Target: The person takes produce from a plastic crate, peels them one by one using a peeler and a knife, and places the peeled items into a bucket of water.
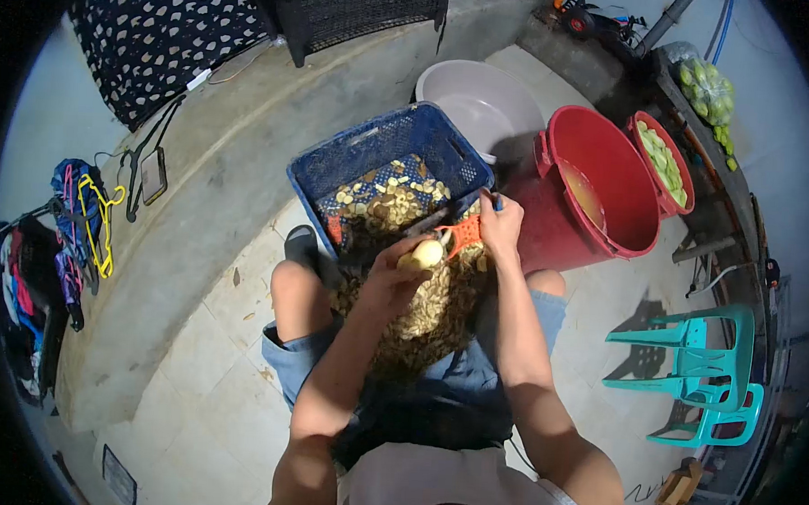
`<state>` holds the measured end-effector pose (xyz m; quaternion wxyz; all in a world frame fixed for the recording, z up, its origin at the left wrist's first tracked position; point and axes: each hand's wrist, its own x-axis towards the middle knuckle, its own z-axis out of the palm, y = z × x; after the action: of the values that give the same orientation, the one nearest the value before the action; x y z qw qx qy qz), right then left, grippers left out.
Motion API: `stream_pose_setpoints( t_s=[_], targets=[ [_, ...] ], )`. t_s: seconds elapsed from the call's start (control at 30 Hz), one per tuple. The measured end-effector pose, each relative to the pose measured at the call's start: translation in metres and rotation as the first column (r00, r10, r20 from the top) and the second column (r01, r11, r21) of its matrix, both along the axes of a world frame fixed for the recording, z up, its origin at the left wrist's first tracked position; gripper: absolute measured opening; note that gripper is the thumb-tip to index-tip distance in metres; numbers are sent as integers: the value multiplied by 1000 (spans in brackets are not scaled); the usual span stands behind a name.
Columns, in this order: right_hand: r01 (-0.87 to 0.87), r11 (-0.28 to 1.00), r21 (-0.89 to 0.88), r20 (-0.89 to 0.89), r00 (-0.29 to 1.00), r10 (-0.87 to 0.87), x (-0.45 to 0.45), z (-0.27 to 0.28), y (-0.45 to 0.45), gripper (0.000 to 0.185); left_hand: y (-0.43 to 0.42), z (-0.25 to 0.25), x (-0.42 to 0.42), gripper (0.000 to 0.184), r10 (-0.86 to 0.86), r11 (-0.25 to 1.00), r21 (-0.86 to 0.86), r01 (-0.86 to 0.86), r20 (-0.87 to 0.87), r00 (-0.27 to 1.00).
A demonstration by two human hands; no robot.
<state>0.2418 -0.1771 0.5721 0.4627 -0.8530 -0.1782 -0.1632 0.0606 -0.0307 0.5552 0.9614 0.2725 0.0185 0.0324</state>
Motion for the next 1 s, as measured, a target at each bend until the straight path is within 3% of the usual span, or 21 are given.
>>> stream_pose_setpoints(
  t_s=[0.03,0.1,0.13,0.17,0.2,0.27,0.3,0.33,0.43,0.47,0.6,0.7,0.87,1.0],
  targets=[
    [-4,1000,4,6,1000,4,3,-1,0,41,3,8,-1,56,4,1000,4,-4,6,1000],
    [-7,965,264,-232,970,70,-8,13,3,42,3,21,-6,47,-24,979,-202,25,6,1000],
    [-10,952,306,-192,979,72,-18,24,7,44,2,16,-2,47,-20,979,-205,21,8,1000],
    [-15,953,302,-193,978,77,-27,36,10,44,-2,8,3,47,37,994,-107,-29,73,997],
    [-61,971,229,-84,993,83,-35,44,12,44,-4,5,5,47,86,996,-10,-85,134,987],
    [-73,995,65,75,995,69,-34,42,7,40,-7,3,0,48,120,990,60,-126,88,989],
    [-3,999,49,-24,1000,4,-15,25,1,38,-9,6,-1,49,152,979,129,-159,60,987],
    [44,998,54,-17,999,-43,-6,12,-6,38,-7,20,-4,49,143,989,-39,-140,69,987],
    [54,994,97,-33,998,-51,2,15,-8,40,6,33,-4,49,46,989,-144,-37,60,997],
    [28,991,131,-65,998,-19,0,16,-6,41,8,22,0,57,90,988,-127,-85,33,995],
    [30,992,119,-153,988,-12,-5,11,-1,45,6,6,4,54,188,982,3,-188,-11,982],
    [-58,943,327,-281,947,155,-5,8,4,48,6,7,4,51,175,984,55,-171,-83,981],
    [-178,968,178,-287,931,224,-20,16,11,48,4,-1,4,37,153,986,83,-147,-78,985],
    [-168,979,111,-246,950,191,-22,18,12,48,1,-6,5,39,158,986,68,-153,-73,985]
  ],
)
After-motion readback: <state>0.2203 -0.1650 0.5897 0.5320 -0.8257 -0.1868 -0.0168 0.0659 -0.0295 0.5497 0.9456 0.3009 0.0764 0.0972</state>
